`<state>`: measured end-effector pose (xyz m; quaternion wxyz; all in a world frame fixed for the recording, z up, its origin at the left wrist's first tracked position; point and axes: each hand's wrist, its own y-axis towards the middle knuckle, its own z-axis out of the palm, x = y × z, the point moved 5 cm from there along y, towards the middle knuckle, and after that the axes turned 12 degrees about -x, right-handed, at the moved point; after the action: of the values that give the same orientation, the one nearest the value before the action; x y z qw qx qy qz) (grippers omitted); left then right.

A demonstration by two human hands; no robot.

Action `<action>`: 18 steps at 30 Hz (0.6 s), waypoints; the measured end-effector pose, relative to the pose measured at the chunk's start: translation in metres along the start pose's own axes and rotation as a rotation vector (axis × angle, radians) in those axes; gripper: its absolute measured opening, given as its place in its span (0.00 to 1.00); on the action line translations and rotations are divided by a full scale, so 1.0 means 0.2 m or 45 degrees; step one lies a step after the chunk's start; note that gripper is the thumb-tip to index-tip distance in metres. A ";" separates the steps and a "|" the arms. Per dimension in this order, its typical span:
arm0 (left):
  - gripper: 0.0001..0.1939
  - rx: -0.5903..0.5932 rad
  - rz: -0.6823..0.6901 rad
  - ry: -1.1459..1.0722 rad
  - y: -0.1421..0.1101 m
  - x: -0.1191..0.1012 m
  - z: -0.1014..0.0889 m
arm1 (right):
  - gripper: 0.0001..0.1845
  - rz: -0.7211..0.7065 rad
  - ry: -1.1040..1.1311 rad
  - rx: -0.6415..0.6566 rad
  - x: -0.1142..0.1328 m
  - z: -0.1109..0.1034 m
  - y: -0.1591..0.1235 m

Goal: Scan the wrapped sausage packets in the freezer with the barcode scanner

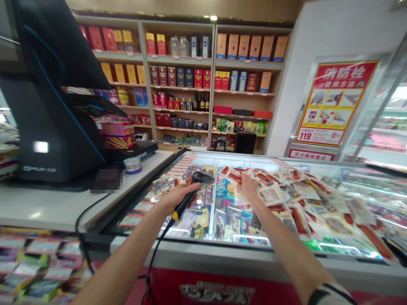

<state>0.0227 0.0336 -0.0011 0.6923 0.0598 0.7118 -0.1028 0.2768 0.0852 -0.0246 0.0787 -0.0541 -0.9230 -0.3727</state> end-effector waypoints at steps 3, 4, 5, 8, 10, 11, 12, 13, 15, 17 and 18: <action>0.16 0.036 -0.007 -0.036 0.00 0.00 0.01 | 0.15 0.014 -0.014 0.011 -0.04 0.00 0.00; 0.16 0.044 -0.008 -0.044 0.00 -0.01 0.01 | 0.16 0.017 -0.018 0.007 -0.05 0.00 0.00; 0.17 0.049 -0.012 -0.051 0.00 -0.01 0.01 | 0.16 0.015 -0.019 -0.002 -0.06 0.00 0.00; 0.16 0.064 -0.019 -0.084 0.00 -0.01 0.01 | 0.16 0.009 -0.009 -0.022 -0.06 -0.01 0.00; 0.16 0.085 -0.016 -0.098 0.00 -0.01 0.01 | 0.16 0.017 0.003 -0.021 -0.06 -0.01 0.00; 0.16 0.098 -0.013 -0.099 -0.01 -0.01 0.01 | 0.16 0.022 0.006 -0.017 -0.06 -0.01 0.00; 0.16 0.109 -0.012 -0.099 -0.01 -0.01 0.01 | 0.16 0.025 0.007 -0.014 -0.06 -0.01 0.00; 0.15 0.118 -0.010 -0.101 -0.02 -0.01 0.01 | 0.16 0.024 0.007 -0.011 -0.06 -0.01 0.01; 0.15 0.134 -0.007 -0.113 -0.03 -0.02 0.01 | 0.17 0.017 0.009 -0.009 -0.06 -0.01 0.01; 0.15 0.156 0.003 -0.130 -0.04 -0.03 0.01 | 0.16 0.015 0.017 -0.022 -0.07 -0.02 0.02; 0.14 0.169 0.007 -0.136 -0.05 -0.04 0.01 | 0.16 0.017 0.021 -0.028 -0.07 -0.02 0.02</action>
<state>0.0220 0.0246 0.0072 0.7242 0.1019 0.6652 -0.1508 0.2914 0.0852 -0.0220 0.0880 -0.0581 -0.9178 -0.3829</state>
